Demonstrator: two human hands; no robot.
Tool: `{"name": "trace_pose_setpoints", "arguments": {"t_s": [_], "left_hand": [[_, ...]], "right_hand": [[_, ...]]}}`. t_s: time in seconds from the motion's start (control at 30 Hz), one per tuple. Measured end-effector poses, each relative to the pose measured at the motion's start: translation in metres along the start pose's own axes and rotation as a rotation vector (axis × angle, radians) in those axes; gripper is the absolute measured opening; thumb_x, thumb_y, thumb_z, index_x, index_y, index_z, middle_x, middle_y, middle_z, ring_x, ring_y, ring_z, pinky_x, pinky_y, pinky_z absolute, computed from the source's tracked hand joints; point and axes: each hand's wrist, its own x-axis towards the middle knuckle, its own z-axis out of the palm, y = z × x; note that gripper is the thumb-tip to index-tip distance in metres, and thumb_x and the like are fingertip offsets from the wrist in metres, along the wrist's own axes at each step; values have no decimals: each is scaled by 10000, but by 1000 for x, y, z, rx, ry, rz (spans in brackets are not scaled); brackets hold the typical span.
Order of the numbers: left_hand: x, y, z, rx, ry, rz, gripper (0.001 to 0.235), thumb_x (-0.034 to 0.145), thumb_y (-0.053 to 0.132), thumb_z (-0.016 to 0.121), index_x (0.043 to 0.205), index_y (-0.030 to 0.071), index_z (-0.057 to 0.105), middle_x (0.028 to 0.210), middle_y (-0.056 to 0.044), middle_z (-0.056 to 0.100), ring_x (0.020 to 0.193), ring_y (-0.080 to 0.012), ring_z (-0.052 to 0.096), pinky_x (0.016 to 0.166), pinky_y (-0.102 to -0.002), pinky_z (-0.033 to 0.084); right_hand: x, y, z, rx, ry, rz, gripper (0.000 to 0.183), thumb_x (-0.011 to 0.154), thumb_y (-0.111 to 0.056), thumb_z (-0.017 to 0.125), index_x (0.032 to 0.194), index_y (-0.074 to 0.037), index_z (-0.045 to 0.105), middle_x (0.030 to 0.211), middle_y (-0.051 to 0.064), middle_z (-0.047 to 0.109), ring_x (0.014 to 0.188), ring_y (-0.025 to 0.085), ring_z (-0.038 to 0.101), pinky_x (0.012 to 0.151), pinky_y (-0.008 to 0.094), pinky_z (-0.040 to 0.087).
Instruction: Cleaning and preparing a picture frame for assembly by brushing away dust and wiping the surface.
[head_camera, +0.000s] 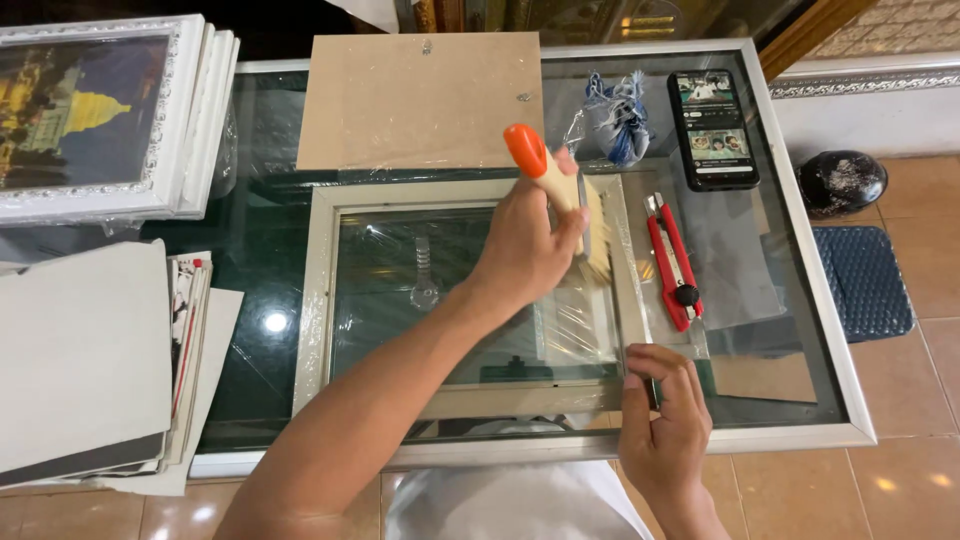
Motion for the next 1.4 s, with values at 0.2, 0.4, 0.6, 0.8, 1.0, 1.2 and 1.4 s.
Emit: {"name": "trace_pose_setpoints", "arguments": {"t_s": [0.2, 0.4, 0.6, 0.8, 1.0, 1.2, 1.4], "left_hand": [[24, 0, -2, 64, 149, 426, 368, 1014, 84, 656, 1322, -14, 479, 1473, -261, 570, 1416, -375, 570, 1168, -413, 479], [10, -11, -3, -28, -22, 74, 519, 922, 125, 659, 1390, -7, 477, 1391, -208, 614, 1287, -318, 636, 1084, -398, 481], [-17, -24, -83, 171, 67, -18, 493, 889, 113, 683, 1354, 43, 536, 1285, -193, 685, 1205, -314, 682, 1030, -402, 512], [-55, 1, -178, 441, 155, -292, 486, 882, 83, 702, 1344, 99, 554, 1226, -159, 696, 1074, -254, 736, 949, -367, 551], [-78, 46, -191, 639, 263, -424, 426, 921, 57, 670, 1316, 99, 514, 1156, -177, 722, 1030, -294, 737, 952, -382, 560], [-73, 12, -105, 41, 136, 57, 378, 866, -2, 760, 1178, 41, 550, 1396, -197, 609, 1447, -307, 548, 1151, -403, 497], [-51, -1, -9, -177, 31, 82, 367, 847, 85, 776, 1148, 39, 571, 1297, -175, 657, 1281, -305, 640, 1057, -407, 511]], "right_hand": [[0, 0, 4, -1, -4, 54, 131, 928, 27, 614, 1058, 15, 631, 1160, 157, 687, 1004, 279, 688, 797, 320, 576], [-1, -2, 9, -31, -1, 64, 142, 911, 30, 637, 1052, 14, 634, 1171, 153, 682, 962, 247, 694, 727, 293, 610], [-1, -3, 8, -32, -17, 35, 152, 927, 25, 634, 1079, 18, 628, 1188, 151, 670, 982, 242, 694, 745, 286, 611], [-3, -1, 9, -118, 7, -21, 166, 933, 27, 641, 1096, -1, 636, 1189, 144, 685, 1052, 288, 681, 892, 352, 553], [-3, 0, 9, -107, 13, 12, 156, 937, 26, 645, 1089, -5, 639, 1184, 142, 688, 1033, 273, 686, 874, 340, 557], [-2, -2, 6, -36, -18, 27, 165, 935, 21, 640, 1099, 6, 634, 1206, 154, 674, 1047, 266, 682, 804, 302, 596], [-4, -2, 7, -55, -6, 7, 149, 938, 18, 645, 1087, 10, 645, 1206, 155, 676, 1043, 250, 683, 818, 317, 585]]}}
